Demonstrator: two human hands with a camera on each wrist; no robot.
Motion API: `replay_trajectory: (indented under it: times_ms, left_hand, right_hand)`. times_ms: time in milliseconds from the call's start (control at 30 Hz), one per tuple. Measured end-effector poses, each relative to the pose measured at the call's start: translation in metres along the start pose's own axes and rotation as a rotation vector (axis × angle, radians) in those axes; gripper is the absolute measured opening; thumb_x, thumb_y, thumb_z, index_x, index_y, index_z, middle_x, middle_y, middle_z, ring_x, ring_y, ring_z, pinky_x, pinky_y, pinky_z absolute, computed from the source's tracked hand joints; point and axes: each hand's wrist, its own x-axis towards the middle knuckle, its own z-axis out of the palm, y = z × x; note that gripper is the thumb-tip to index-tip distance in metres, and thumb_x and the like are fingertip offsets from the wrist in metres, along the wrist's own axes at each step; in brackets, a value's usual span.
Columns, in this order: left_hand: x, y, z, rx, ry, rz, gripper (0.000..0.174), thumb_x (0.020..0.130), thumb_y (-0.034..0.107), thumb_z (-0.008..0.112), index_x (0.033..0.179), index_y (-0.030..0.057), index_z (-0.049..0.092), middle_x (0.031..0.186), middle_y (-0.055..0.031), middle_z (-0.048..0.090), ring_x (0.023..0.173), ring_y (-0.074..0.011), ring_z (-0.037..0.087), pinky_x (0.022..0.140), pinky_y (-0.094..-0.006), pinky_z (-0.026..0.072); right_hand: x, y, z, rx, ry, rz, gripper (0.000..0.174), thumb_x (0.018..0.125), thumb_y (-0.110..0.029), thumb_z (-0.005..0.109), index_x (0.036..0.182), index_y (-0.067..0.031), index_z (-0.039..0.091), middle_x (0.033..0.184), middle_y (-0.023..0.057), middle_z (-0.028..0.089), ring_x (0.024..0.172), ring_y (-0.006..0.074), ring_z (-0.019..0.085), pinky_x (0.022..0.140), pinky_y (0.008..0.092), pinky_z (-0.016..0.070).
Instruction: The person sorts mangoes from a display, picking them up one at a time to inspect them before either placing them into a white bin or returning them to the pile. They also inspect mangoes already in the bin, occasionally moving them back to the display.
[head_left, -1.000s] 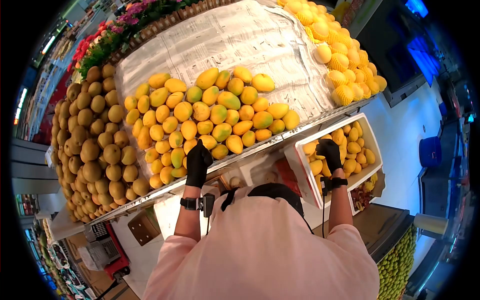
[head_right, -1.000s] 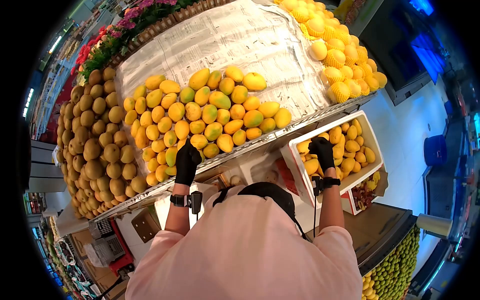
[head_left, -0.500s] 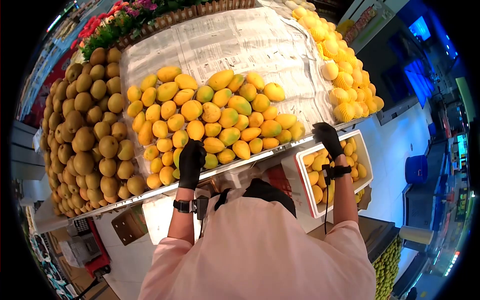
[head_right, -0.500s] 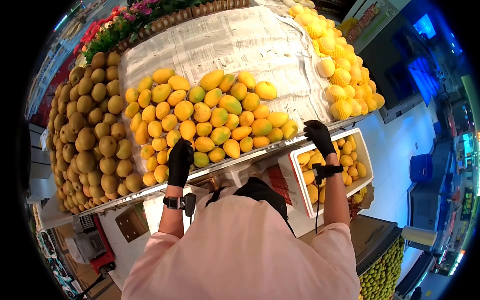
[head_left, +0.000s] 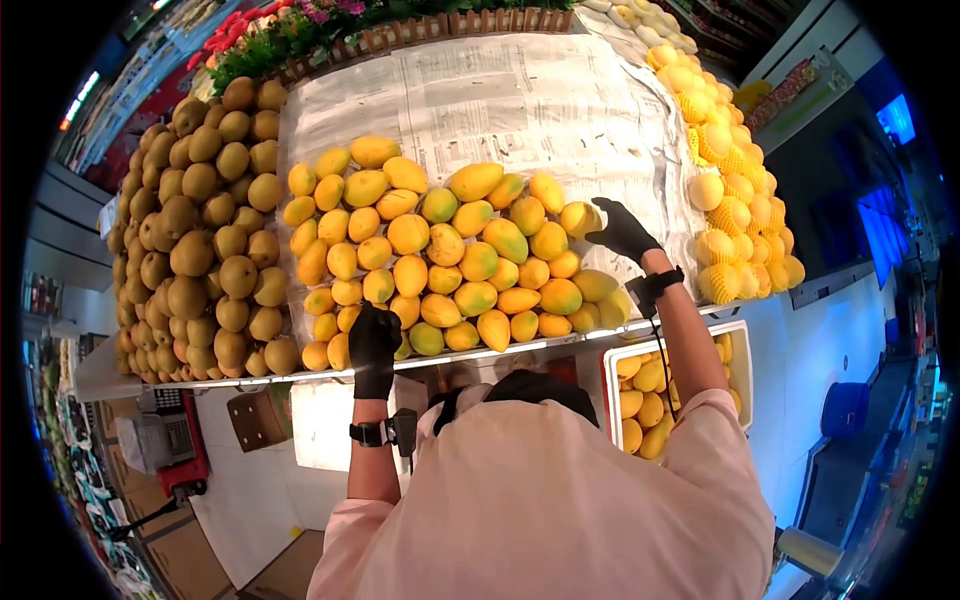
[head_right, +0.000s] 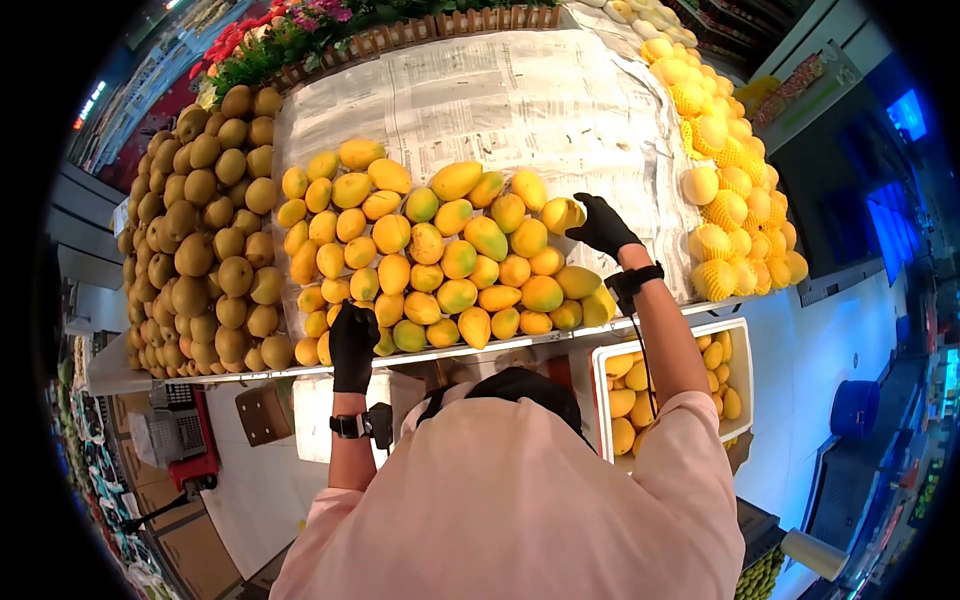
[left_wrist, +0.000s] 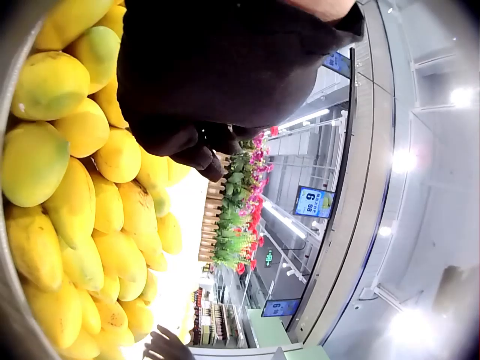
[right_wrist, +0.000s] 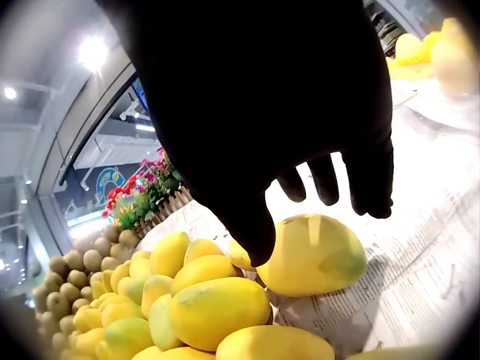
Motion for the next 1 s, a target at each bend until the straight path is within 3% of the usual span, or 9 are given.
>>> replay_trajectory:
  times_ms: [167, 200, 433, 600, 767, 833, 867, 933, 1000]
  left_hand:
    - [-0.017, 0.046, -0.006, -0.804, 0.045, -0.320, 0.019, 0.102, 0.019, 0.044, 0.084, 0.0119, 0.045, 0.071, 0.0018, 0.041, 0.062, -0.0067, 0.042, 0.053, -0.0168, 0.0393]
    - [-0.019, 0.054, -0.003, -0.672, 0.104, -0.271, 0.024, 0.103, 0.023, 0.042, 0.082, 0.0120, 0.045, 0.070, 0.0015, 0.042, 0.060, -0.0080, 0.041, 0.052, -0.0180, 0.0375]
    - [-0.024, 0.060, 0.001, -0.798, 0.084, -0.406, 0.027, 0.103, 0.025, 0.038, 0.080, 0.0123, 0.045, 0.069, 0.0012, 0.040, 0.061, -0.0093, 0.041, 0.051, -0.0201, 0.0328]
    - [-0.019, 0.051, 0.004, -0.920, 0.023, -0.403, 0.028, 0.103, 0.023, 0.041, 0.079, 0.0103, 0.047, 0.070, -0.0002, 0.044, 0.059, -0.0091, 0.040, 0.050, -0.0191, 0.0326]
    - [-0.012, 0.056, 0.009, -0.608, -0.021, -0.232, 0.017, 0.095, 0.006, 0.043, 0.079, 0.0095, 0.047, 0.070, -0.0001, 0.047, 0.058, -0.0075, 0.040, 0.050, -0.0187, 0.0320]
    - [-0.009, 0.060, 0.011, -0.607, 0.002, -0.295, 0.015, 0.092, 0.002, 0.044, 0.079, 0.0092, 0.047, 0.071, 0.0000, 0.049, 0.057, -0.0073, 0.041, 0.050, -0.0188, 0.0319]
    - [-0.009, 0.058, 0.007, -0.634, -0.086, -0.272, 0.007, 0.090, 0.002, 0.051, 0.087, 0.0084, 0.049, 0.081, -0.0005, 0.051, 0.068, -0.0066, 0.044, 0.057, -0.0173, 0.0360]
    - [-0.002, 0.059, 0.018, -0.453, -0.079, -0.180, 0.009, 0.091, 0.006, 0.049, 0.083, 0.0086, 0.051, 0.076, 0.0000, 0.052, 0.060, -0.0057, 0.043, 0.052, -0.0183, 0.0334]
    - [0.004, 0.079, 0.029, -0.471, -0.122, -0.212, 0.010, 0.093, 0.011, 0.050, 0.087, 0.0071, 0.057, 0.078, -0.0002, 0.056, 0.059, -0.0051, 0.045, 0.051, -0.0187, 0.0335]
  right_hand:
    - [0.039, 0.005, 0.010, -0.041, -0.183, -0.031, 0.083, 0.069, -0.027, 0.081, 0.138, -0.0069, 0.042, 0.128, 0.0219, 0.053, 0.116, 0.0361, 0.054, 0.099, 0.0408, 0.0457]
    - [0.043, 0.007, 0.013, -0.053, -0.201, -0.041, 0.084, 0.068, -0.028, 0.082, 0.139, -0.0070, 0.042, 0.127, 0.0220, 0.054, 0.115, 0.0362, 0.054, 0.099, 0.0409, 0.0458]
    - [0.042, -0.001, 0.016, -0.168, -0.220, -0.055, 0.078, 0.063, -0.027, 0.084, 0.129, -0.0051, 0.048, 0.115, 0.0229, 0.057, 0.108, 0.0376, 0.057, 0.093, 0.0421, 0.0485]
    - [0.036, 0.006, 0.015, 0.063, -0.226, -0.067, 0.066, 0.063, -0.024, 0.084, 0.117, -0.0038, 0.054, 0.109, 0.0202, 0.062, 0.102, 0.0374, 0.060, 0.086, 0.0417, 0.0505]
    - [0.017, -0.001, 0.003, 0.170, -0.105, -0.017, 0.058, 0.064, -0.020, 0.084, 0.110, -0.0046, 0.053, 0.100, 0.0147, 0.064, 0.092, 0.0281, 0.063, 0.081, 0.0364, 0.0510]
    - [0.017, 0.005, 0.001, 0.334, -0.023, -0.007, 0.056, 0.068, -0.021, 0.082, 0.114, -0.0032, 0.055, 0.101, 0.0118, 0.064, 0.091, 0.0224, 0.063, 0.080, 0.0348, 0.0516]
    - [0.016, 0.003, -0.005, 0.425, -0.001, 0.024, 0.057, 0.069, -0.022, 0.082, 0.116, -0.0027, 0.056, 0.103, 0.0115, 0.065, 0.092, 0.0213, 0.063, 0.080, 0.0346, 0.0521]
    - [0.003, -0.019, -0.031, 0.795, -0.046, 0.184, 0.052, 0.078, -0.024, 0.076, 0.120, -0.0005, 0.056, 0.106, 0.0076, 0.064, 0.092, 0.0157, 0.063, 0.079, 0.0306, 0.0530]
    - [-0.008, -0.041, -0.042, 1.099, -0.090, 0.165, 0.048, 0.083, -0.024, 0.073, 0.121, 0.0000, 0.056, 0.107, 0.0067, 0.064, 0.093, 0.0152, 0.063, 0.080, 0.0291, 0.0529]
